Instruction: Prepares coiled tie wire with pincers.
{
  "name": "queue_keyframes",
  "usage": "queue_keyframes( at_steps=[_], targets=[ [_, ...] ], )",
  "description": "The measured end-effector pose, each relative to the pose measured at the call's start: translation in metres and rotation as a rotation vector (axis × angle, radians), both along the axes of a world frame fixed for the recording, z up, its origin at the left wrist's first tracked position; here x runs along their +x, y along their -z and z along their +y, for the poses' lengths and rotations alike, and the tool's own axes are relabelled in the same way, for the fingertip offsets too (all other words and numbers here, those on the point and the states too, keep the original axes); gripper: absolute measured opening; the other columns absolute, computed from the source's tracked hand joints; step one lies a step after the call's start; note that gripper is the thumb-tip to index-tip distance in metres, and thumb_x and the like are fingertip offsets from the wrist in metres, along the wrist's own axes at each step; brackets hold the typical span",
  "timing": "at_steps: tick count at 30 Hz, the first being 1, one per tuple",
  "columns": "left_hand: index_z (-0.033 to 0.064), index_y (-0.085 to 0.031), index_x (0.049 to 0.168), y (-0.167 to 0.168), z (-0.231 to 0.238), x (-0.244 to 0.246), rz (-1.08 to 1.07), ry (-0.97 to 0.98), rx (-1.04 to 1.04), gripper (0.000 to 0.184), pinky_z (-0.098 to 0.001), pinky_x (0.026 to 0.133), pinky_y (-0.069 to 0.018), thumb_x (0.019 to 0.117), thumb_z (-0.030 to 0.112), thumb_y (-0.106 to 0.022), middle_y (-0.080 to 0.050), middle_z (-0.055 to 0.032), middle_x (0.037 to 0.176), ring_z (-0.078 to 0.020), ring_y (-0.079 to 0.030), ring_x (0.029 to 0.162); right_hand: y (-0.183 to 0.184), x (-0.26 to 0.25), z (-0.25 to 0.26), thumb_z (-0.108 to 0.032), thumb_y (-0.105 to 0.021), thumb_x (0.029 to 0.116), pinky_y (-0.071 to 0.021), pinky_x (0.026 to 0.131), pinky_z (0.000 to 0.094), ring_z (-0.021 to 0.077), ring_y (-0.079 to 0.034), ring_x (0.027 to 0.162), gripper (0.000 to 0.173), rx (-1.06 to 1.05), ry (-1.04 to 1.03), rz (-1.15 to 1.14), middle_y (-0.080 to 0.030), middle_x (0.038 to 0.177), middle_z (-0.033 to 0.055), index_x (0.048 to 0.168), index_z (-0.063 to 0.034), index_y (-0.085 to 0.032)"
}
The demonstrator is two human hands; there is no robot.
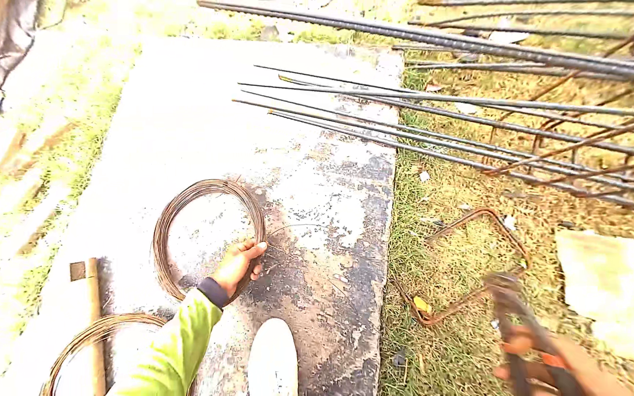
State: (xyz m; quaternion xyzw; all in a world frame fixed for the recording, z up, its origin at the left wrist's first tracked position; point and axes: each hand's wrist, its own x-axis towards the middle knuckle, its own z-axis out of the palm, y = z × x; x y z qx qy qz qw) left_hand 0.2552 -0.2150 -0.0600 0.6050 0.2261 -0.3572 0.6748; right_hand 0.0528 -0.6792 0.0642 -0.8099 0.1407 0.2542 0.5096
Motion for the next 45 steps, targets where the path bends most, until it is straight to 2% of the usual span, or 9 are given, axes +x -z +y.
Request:
queue_keyframes(
  at_steps=[6,12,17,21,24,28,33,36,45],
  targets=[
    [0.0046,-0.064,0.121,0.006,-0.003,0.003,0.078,-0.045,-0.039,0.026,-0.0229,0.046,-0.0484,0.1057,0.025,-0.058,-0.061,-0.0065,0.079,-0.0099,-0.053,0.051,-0.016,0.097,0.154,0.001,-0.062,0.0840,-0.0641,0.077,0.0572,0.0363,-0.072,0.096,0.048,0.596,-0.157,0.272,-0.068,0.110,0.0146,0.131,-0.0068,-0.059],
    [0.0043,-0.062,0.123,0.012,0.002,0.004,0.136,-0.042,-0.157,0.030,-0.0235,0.046,-0.0481,0.1059,0.028,-0.057,-0.060,-0.0064,0.076,-0.0101,-0.052,0.050,0.031,0.139,0.195,-0.016,-0.055,0.0868,-0.0585,0.084,0.0620,0.0428,-0.066,0.110,0.073,0.971,-0.061,0.736,-0.061,0.128,0.0217,0.156,-0.0225,-0.032],
    [0.0048,-0.062,0.126,0.009,0.003,0.006,0.176,-0.053,-0.168,0.030,-0.0233,0.046,-0.0493,0.1058,0.027,-0.057,-0.063,-0.0071,0.078,-0.0103,-0.054,0.050,0.035,0.180,0.175,-0.031,-0.064,0.0897,-0.0565,0.089,0.0635,0.0461,-0.066,0.110,0.073,1.107,-0.207,0.825,-0.061,0.130,0.0259,0.156,-0.0269,-0.035],
    [0.0046,-0.062,0.124,0.009,0.004,0.007,0.176,-0.047,-0.173,0.029,-0.0236,0.046,-0.0499,0.1047,0.027,-0.059,-0.058,-0.0055,0.076,-0.0106,-0.054,0.050,-0.008,0.217,0.166,-0.032,-0.063,0.0847,-0.0580,0.077,0.0376,0.0157,-0.067,0.098,0.064,0.027,-0.720,0.221,-0.068,0.119,0.0001,0.147,-0.0313,-0.052],
    [0.0060,-0.062,0.125,0.011,0.005,0.005,0.176,-0.045,-0.185,0.030,-0.0230,0.046,-0.0494,0.1043,0.027,-0.060,-0.058,-0.0046,0.076,-0.0097,-0.053,0.050,-0.007,0.223,0.168,-0.039,-0.069,0.0834,-0.0506,0.083,0.0542,0.0262,-0.062,0.108,0.053,-0.793,-0.931,-0.061,-0.067,0.120,0.0008,0.136,-0.0405,-0.064],
    [0.0059,-0.061,0.128,0.010,0.004,0.006,0.170,-0.047,-0.186,0.032,-0.0231,0.047,-0.0493,0.1040,0.027,-0.060,-0.058,-0.0049,0.077,-0.0099,-0.053,0.051,0.002,0.218,0.162,-0.045,-0.071,0.0826,-0.0396,0.095,0.0662,0.0389,-0.057,0.120,0.041,-1.167,-0.892,-0.015,-0.068,0.126,0.0045,0.123,-0.0386,-0.072],
    [0.0054,-0.062,0.127,0.004,0.006,0.001,0.166,-0.037,-0.172,0.031,-0.0219,0.046,-0.0477,0.1042,0.026,-0.060,-0.058,-0.0044,0.077,-0.0088,-0.052,0.049,0.015,0.225,0.125,-0.021,-0.062,0.0890,-0.0547,0.072,0.0434,0.0175,-0.067,0.089,0.046,-0.405,-0.605,0.148,-0.071,0.114,-0.0006,0.135,-0.0284,-0.067],
    [0.0066,-0.063,0.124,0.003,0.009,0.002,0.152,-0.011,-0.200,0.028,-0.0215,0.046,-0.0486,0.1043,0.026,-0.059,-0.057,-0.0034,0.076,-0.0084,-0.052,0.050,0.037,0.221,0.136,-0.013,-0.053,0.0886,-0.0541,0.076,0.0344,0.0155,-0.066,0.095,0.053,0.054,-0.527,0.342,-0.070,0.122,0.0015,0.140,-0.0198,-0.063],
    [0.0064,-0.063,0.123,-0.017,0.015,0.001,0.171,-0.031,-0.216,0.028,-0.0209,0.046,-0.0495,0.1037,0.026,-0.061,-0.057,-0.0030,0.076,-0.0080,-0.053,0.050,0.102,0.214,0.147,-0.021,-0.059,0.0848,-0.0594,0.087,0.0523,0.0384,-0.067,0.107,0.068,0.814,-0.328,0.821,-0.062,0.131,0.0204,0.152,-0.0208,-0.044]
  ],
)
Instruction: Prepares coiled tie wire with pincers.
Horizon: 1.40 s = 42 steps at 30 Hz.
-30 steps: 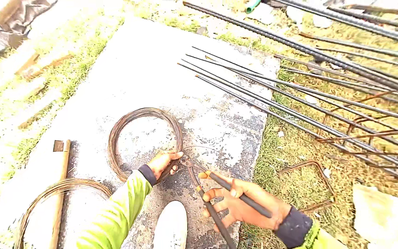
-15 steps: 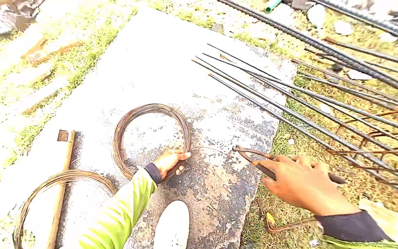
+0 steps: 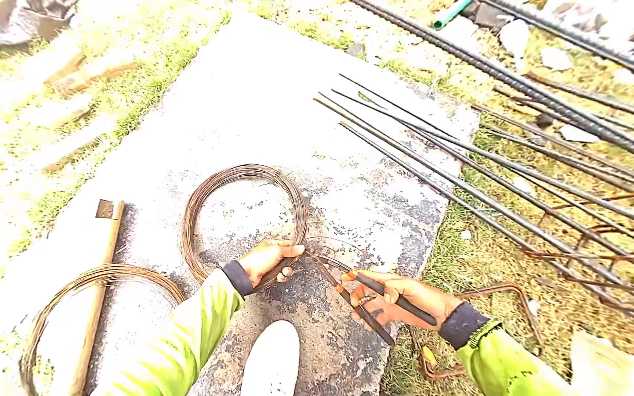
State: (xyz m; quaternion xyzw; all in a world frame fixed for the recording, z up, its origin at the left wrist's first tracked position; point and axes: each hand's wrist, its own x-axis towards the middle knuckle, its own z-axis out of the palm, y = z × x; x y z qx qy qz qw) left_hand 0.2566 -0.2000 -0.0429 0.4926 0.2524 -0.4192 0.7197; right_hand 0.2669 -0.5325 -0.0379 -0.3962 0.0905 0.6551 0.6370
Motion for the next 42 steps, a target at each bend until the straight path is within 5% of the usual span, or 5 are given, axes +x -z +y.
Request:
queue_keyframes(
  at_steps=[15,25,30,34,42],
  targets=[
    [0.0062,-0.062,0.128,0.002,0.001,-0.002,-0.003,0.003,0.000,0.031,-0.0207,0.046,-0.0498,0.1045,0.027,-0.060,-0.059,-0.0049,0.074,-0.0083,-0.054,0.049,0.011,-0.009,-0.001,-0.019,-0.062,0.0879,-0.0585,0.086,0.0531,0.0306,-0.068,0.095,0.061,0.162,0.108,0.132,-0.064,0.105,0.0117,0.147,-0.0185,-0.049],
    [0.0069,-0.061,0.128,0.008,-0.002,-0.003,0.034,0.040,-0.005,0.033,-0.0211,0.049,-0.0506,0.1050,0.030,-0.059,-0.060,-0.0049,0.082,-0.0085,-0.055,0.053,-0.025,-0.015,0.016,-0.024,-0.059,0.0866,-0.0483,0.049,0.0249,0.0092,-0.053,0.054,0.049,-0.330,-0.164,-0.224,-0.063,0.091,0.0031,0.135,-0.0181,-0.055],
    [0.0077,-0.062,0.124,0.019,0.006,-0.006,0.048,0.041,-0.066,0.041,-0.0239,0.055,-0.0539,0.1089,0.043,-0.046,-0.063,-0.0069,0.085,-0.0116,-0.060,0.059,-0.051,-0.016,0.043,-0.037,-0.069,0.0845,-0.0545,0.070,0.0465,0.0228,-0.066,0.079,0.055,-0.839,-0.657,-1.071,-0.070,0.096,0.0054,0.138,-0.0260,-0.062],
    [0.0086,-0.059,0.131,0.016,0.003,-0.002,0.007,-0.029,-0.114,0.034,-0.0234,0.055,-0.0543,0.1096,0.033,-0.048,-0.064,-0.0084,0.090,-0.0117,-0.061,0.059,-0.033,-0.048,0.041,-0.039,-0.075,0.0762,-0.0556,0.053,0.0485,0.0335,-0.071,0.072,0.062,-1.157,-0.623,-1.908,-0.069,0.092,0.0138,0.131,-0.0117,-0.066],
    [0.0045,-0.061,0.121,0.015,-0.006,-0.009,-0.035,0.009,-0.004,0.028,-0.0235,0.051,-0.0531,0.1086,0.028,-0.052,-0.061,-0.0071,0.077,-0.0114,-0.058,0.053,-0.070,-0.029,0.055,-0.043,-0.084,0.0767,-0.0602,0.061,0.0401,0.0209,-0.068,0.065,0.067,-0.700,-0.538,-0.639,-0.067,0.081,0.0054,0.128,-0.0185,-0.048]
  ],
)
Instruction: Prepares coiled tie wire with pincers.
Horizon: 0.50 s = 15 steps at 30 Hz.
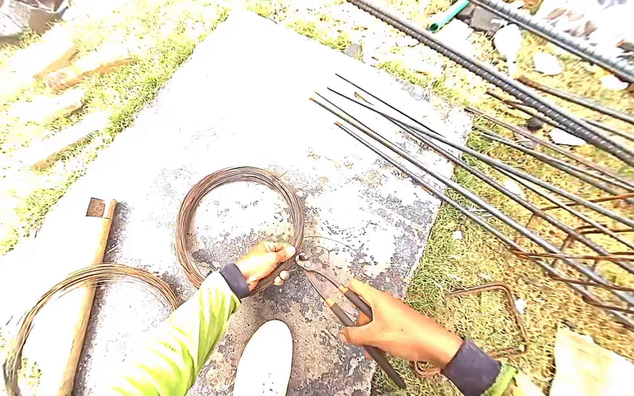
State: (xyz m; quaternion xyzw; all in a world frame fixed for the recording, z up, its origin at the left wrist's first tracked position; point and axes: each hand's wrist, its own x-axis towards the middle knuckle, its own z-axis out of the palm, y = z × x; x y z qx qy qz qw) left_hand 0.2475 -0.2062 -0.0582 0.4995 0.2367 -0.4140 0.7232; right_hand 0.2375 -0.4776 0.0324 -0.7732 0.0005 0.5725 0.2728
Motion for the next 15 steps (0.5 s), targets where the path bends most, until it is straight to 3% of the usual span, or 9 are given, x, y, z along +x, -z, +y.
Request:
queue_keyframes(
  at_steps=[2,3,7,10,12,13,15],
  targets=[
    [0.0032,-0.061,0.119,-0.001,0.004,-0.002,0.009,0.010,-0.005,0.027,-0.0228,0.051,-0.0534,0.1085,0.027,-0.053,-0.061,-0.0068,0.077,-0.0109,-0.059,0.053,0.004,-0.002,-0.002,-0.015,-0.082,0.0846,-0.0654,0.063,0.0442,0.0308,-0.074,0.067,0.063,0.180,0.263,0.233,-0.071,0.084,0.0150,0.132,-0.0157,-0.041],
    [0.0026,-0.060,0.115,-0.002,0.005,-0.003,0.018,0.018,-0.002,0.026,-0.0221,0.051,-0.0530,0.1087,0.027,-0.052,-0.061,-0.0063,0.077,-0.0105,-0.059,0.053,0.006,-0.003,-0.004,-0.010,-0.077,0.0881,-0.0657,0.065,0.0461,0.0335,-0.075,0.070,0.059,0.243,0.335,0.315,-0.070,0.086,0.0169,0.133,-0.0162,-0.039],
    [0.0021,-0.059,0.109,0.000,0.011,-0.004,0.033,0.058,0.019,0.026,-0.0219,0.051,-0.0535,0.1087,0.028,-0.052,-0.060,-0.0054,0.074,-0.0103,-0.059,0.053,0.020,-0.012,-0.028,-0.011,-0.059,0.0935,-0.0613,0.064,0.0385,0.0253,-0.070,0.074,0.056,0.567,0.598,0.735,-0.064,0.096,0.0130,0.141,-0.0266,-0.033],
    [0.0024,-0.060,0.112,0.000,0.011,-0.007,0.013,0.080,0.014,0.026,-0.0216,0.052,-0.0534,0.1086,0.027,-0.052,-0.062,-0.0057,0.080,-0.0097,-0.059,0.054,0.025,-0.024,-0.038,-0.026,-0.062,0.0964,-0.0580,0.057,0.0314,0.0199,-0.067,0.068,0.051,0.709,0.719,0.934,-0.061,0.093,0.0098,0.139,-0.0311,-0.036],
    [0.0033,-0.060,0.114,-0.002,0.008,-0.008,0.011,0.093,0.022,0.025,-0.0210,0.052,-0.0524,0.1091,0.026,-0.051,-0.062,-0.0053,0.082,-0.0090,-0.058,0.055,0.010,-0.025,-0.030,-0.030,-0.068,0.0951,-0.0534,0.050,0.0274,0.0141,-0.060,0.057,0.056,0.505,0.563,0.632,-0.057,0.083,0.0053,0.141,-0.0285,-0.035],
    [0.0037,-0.060,0.114,-0.003,0.008,-0.008,0.014,0.094,0.028,0.025,-0.0210,0.052,-0.0520,0.1092,0.026,-0.051,-0.061,-0.0050,0.082,-0.0088,-0.057,0.055,0.002,-0.024,-0.021,-0.031,-0.070,0.0934,-0.0504,0.049,0.0295,0.0152,-0.056,0.055,0.062,0.310,0.337,0.355,-0.056,0.082,0.0057,0.143,-0.0255,-0.034],
    [0.0040,-0.060,0.115,0.001,0.008,-0.008,0.024,0.093,0.040,0.025,-0.0212,0.051,-0.0515,0.1091,0.026,-0.051,-0.061,-0.0050,0.082,-0.0090,-0.057,0.054,-0.007,-0.030,0.001,-0.034,-0.070,0.0878,-0.0552,0.060,0.0473,0.0297,-0.066,0.069,0.069,-0.144,-0.194,-0.252,-0.065,0.090,0.0121,0.148,-0.0222,-0.038]
  ],
)
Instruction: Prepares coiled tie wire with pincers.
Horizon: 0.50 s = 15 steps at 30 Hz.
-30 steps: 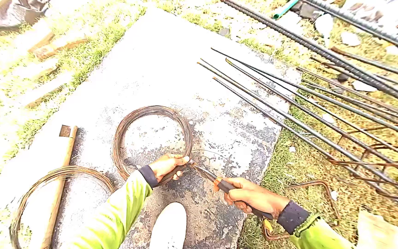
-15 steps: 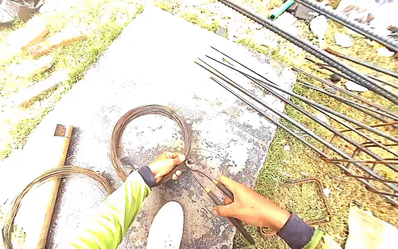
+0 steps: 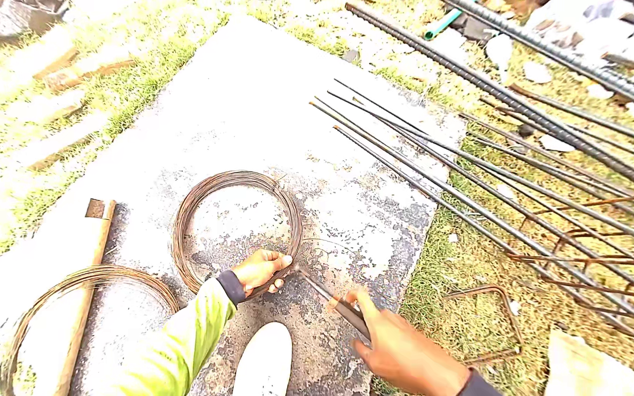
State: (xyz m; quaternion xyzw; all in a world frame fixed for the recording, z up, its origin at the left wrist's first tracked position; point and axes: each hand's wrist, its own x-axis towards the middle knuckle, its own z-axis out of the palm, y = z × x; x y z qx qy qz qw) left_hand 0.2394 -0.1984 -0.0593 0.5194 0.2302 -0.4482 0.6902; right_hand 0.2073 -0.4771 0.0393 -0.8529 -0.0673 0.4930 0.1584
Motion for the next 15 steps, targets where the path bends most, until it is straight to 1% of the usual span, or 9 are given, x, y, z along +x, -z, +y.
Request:
queue_keyframes(
  at_steps=[1,3,5,6,9,11,12,13,15],
  targets=[
    [0.0041,-0.060,0.115,0.002,0.002,-0.001,0.006,-0.002,0.005,0.024,-0.0212,0.050,-0.0513,0.1089,0.026,-0.052,-0.061,-0.0050,0.082,-0.0089,-0.056,0.054,0.004,-0.011,0.003,-0.034,-0.070,0.0847,-0.0565,0.061,0.0517,0.0344,-0.069,0.073,0.071,-0.132,-0.161,-0.294,-0.068,0.096,0.0151,0.150,-0.0198,-0.043],
    [0.0036,-0.061,0.114,0.002,0.006,-0.003,0.007,-0.005,0.003,0.024,-0.0214,0.051,-0.0522,0.1083,0.025,-0.053,-0.062,-0.0056,0.084,-0.0091,-0.057,0.054,0.022,-0.026,-0.003,-0.040,-0.074,0.0740,-0.0548,0.053,0.0490,0.0342,-0.070,0.069,0.072,-0.192,-0.293,-0.775,-0.070,0.094,0.0144,0.140,-0.0155,-0.059],
    [0.0038,-0.062,0.114,0.000,0.008,-0.005,-0.009,0.007,0.007,0.024,-0.0212,0.052,-0.0525,0.1081,0.025,-0.054,-0.062,-0.0056,0.085,-0.0090,-0.058,0.055,0.025,-0.034,-0.008,-0.052,-0.069,0.0727,-0.0531,0.048,0.0445,0.0267,-0.069,0.067,0.069,-0.140,-0.229,-0.865,-0.070,0.091,0.0069,0.130,-0.0126,-0.063],
    [0.0038,-0.061,0.114,-0.001,0.009,-0.007,-0.014,0.010,0.016,0.023,-0.0213,0.052,-0.0527,0.1079,0.025,-0.054,-0.063,-0.0057,0.085,-0.0091,-0.058,0.055,0.020,-0.035,-0.007,-0.055,-0.069,0.0737,-0.0532,0.050,0.0451,0.0241,-0.069,0.067,0.071,-0.096,-0.137,-0.750,-0.070,0.090,0.0040,0.130,-0.0126,-0.061],
    [0.0035,-0.061,0.115,0.002,0.010,-0.009,-0.019,0.028,0.038,0.024,-0.0220,0.053,-0.0532,0.1075,0.025,-0.055,-0.062,-0.0053,0.085,-0.0093,-0.058,0.055,0.008,-0.025,-0.012,-0.060,-0.076,0.0724,-0.0535,0.059,0.0446,0.0182,-0.062,0.065,0.074,0.044,0.160,-0.175,-0.064,0.080,-0.0015,0.129,-0.0169,-0.056],
    [0.0032,-0.062,0.115,0.001,0.010,-0.012,-0.028,0.051,0.037,0.024,-0.0219,0.053,-0.0536,0.1077,0.026,-0.055,-0.063,-0.0049,0.085,-0.0091,-0.059,0.056,0.006,-0.017,-0.013,-0.061,-0.083,0.0700,-0.0590,0.065,0.0415,0.0176,-0.068,0.067,0.076,0.091,0.313,0.171,-0.069,0.083,0.0016,0.125,-0.0150,-0.058],
    [0.0032,-0.062,0.115,0.001,0.009,-0.013,-0.036,0.059,0.030,0.025,-0.0218,0.054,-0.0536,0.1078,0.025,-0.055,-0.063,-0.0046,0.085,-0.0090,-0.059,0.056,0.007,-0.016,-0.012,-0.052,-0.087,0.0723,-0.0622,0.063,0.0407,0.0203,-0.070,0.065,0.074,0.143,0.415,0.321,-0.070,0.084,0.0058,0.124,-0.0122,-0.053],
    [0.0031,-0.062,0.116,0.001,0.008,-0.014,-0.043,0.057,0.023,0.025,-0.0219,0.054,-0.0537,0.1078,0.025,-0.054,-0.063,-0.0045,0.085,-0.0091,-0.059,0.057,0.007,-0.017,-0.010,-0.036,-0.087,0.0777,-0.0648,0.061,0.0429,0.0260,-0.072,0.065,0.068,0.231,0.551,0.465,-0.069,0.085,0.0112,0.125,-0.0102,-0.046],
    [0.0036,-0.062,0.116,0.001,0.007,-0.013,-0.043,0.048,0.013,0.024,-0.0220,0.054,-0.0538,0.1077,0.025,-0.055,-0.063,-0.0049,0.085,-0.0093,-0.059,0.057,0.010,-0.021,-0.007,-0.015,-0.080,0.0856,-0.0641,0.060,0.0453,0.0326,-0.073,0.066,0.058,0.365,0.747,0.666,-0.071,0.084,0.0169,0.127,-0.0117,-0.039]
  ],
)
